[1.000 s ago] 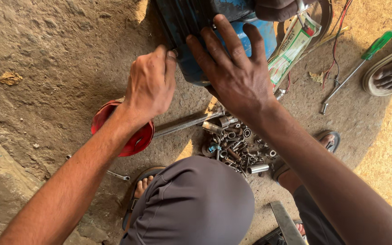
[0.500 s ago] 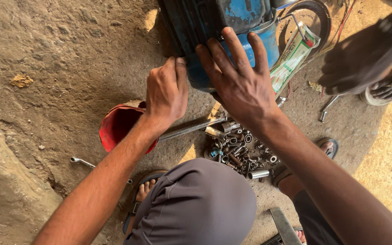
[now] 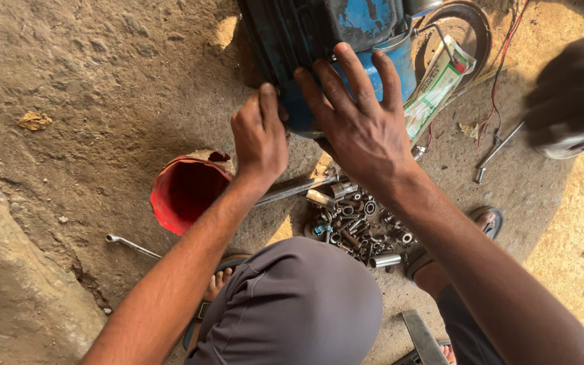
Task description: The person sits on the ground and assembles a blue electric motor by hand. They pick up bolts and nuts from a pile on the floor, insert them into the motor casing, and tighten them. The person also handles a tube of grease and various tools scattered nearby.
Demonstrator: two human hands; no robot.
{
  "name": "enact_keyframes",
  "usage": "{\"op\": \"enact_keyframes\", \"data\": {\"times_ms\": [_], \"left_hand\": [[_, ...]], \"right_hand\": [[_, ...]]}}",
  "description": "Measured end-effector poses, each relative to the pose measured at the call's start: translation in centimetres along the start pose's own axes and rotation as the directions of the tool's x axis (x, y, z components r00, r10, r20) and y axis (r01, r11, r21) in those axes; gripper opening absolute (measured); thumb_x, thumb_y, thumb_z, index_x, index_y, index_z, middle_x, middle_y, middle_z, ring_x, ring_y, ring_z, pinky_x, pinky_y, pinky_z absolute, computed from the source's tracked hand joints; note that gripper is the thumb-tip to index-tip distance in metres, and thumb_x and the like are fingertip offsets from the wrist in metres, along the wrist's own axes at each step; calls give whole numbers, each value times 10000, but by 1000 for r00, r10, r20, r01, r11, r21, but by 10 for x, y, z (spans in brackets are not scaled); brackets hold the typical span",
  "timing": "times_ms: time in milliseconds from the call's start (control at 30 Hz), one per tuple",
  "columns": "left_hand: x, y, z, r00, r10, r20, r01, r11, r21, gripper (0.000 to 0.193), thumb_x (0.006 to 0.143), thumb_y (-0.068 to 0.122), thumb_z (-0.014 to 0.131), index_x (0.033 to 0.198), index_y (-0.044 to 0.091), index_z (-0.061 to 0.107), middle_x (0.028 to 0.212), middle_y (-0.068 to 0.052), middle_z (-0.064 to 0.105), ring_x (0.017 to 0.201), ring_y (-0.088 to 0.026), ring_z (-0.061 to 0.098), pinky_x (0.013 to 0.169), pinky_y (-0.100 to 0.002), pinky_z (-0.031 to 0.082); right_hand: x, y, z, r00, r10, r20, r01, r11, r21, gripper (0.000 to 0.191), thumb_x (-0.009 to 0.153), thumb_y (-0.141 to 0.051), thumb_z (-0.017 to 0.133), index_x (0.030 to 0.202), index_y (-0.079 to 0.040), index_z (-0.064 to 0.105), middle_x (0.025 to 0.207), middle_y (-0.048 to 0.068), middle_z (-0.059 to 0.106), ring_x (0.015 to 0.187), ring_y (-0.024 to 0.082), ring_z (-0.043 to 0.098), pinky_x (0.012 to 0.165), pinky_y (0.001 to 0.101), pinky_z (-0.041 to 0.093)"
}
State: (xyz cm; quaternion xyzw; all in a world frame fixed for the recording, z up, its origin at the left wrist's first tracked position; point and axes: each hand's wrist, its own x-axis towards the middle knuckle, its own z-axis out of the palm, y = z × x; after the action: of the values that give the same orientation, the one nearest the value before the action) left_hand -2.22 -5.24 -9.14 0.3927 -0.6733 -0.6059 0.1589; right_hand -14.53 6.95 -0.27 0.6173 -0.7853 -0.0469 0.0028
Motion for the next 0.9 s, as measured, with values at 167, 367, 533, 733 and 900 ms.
{"op": "enact_keyframes", "data": {"times_ms": [167, 367, 533, 733, 900], "left_hand": [[2, 2, -13, 981, -151, 123, 166, 979, -120, 534, 1061, 563, 394, 934, 78, 578, 678, -22, 594, 496, -86, 592, 410, -271, 518], [9, 6, -25, 962, -243, 123, 272, 890, -367, 629, 917, 486, 629, 1377, 103, 434, 1135, -71, 627, 913, -152, 694, 650, -332, 641], [7, -3, -27, 923, -346, 169, 384, 801, -459, 622, 877, 457, 721, 1361, 90, 586, 1247, -121, 675, 1084, -238, 720, 825, -391, 652], [2, -17, -19, 918, -375, 131, 379, 726, -574, 651, 781, 416, 804, 1322, 94, 641, 1244, -123, 694, 1037, -209, 724, 837, -364, 670], [8, -28, -24, 965, -238, 115, 256, 739, -624, 465, 849, 309, 830, 1203, 51, 675, 1162, -88, 688, 1013, -182, 721, 858, -334, 678]], "right_hand": [[-2, 0, -2, 1000, 25, -11, -24, 993, 112, 877, 874, -431, 837, 1634, -179, 479, 1599, 106, 492, 1577, 287, 250, 1268, 596, 197], [2, 0, -8, 999, -7, 38, 5, 999, 41, 856, 896, -379, 798, 1644, -149, 451, 1643, 106, 454, 1575, 311, 243, 1275, 583, 154], [9, -2, -12, 993, -68, 100, 62, 996, 62, 843, 888, -345, 785, 1611, -69, 451, 1623, 134, 449, 1572, 304, 287, 1298, 541, 156], [22, -4, -17, 990, -99, 97, 90, 992, 92, 887, 781, -320, 852, 1542, -52, 482, 1474, 169, 513, 1442, 342, 415, 1262, 509, 294], [36, -7, -32, 987, -136, 83, 127, 987, 101, 911, 719, -320, 898, 1488, -21, 511, 1371, 173, 540, 1324, 351, 493, 1195, 511, 369]]}}
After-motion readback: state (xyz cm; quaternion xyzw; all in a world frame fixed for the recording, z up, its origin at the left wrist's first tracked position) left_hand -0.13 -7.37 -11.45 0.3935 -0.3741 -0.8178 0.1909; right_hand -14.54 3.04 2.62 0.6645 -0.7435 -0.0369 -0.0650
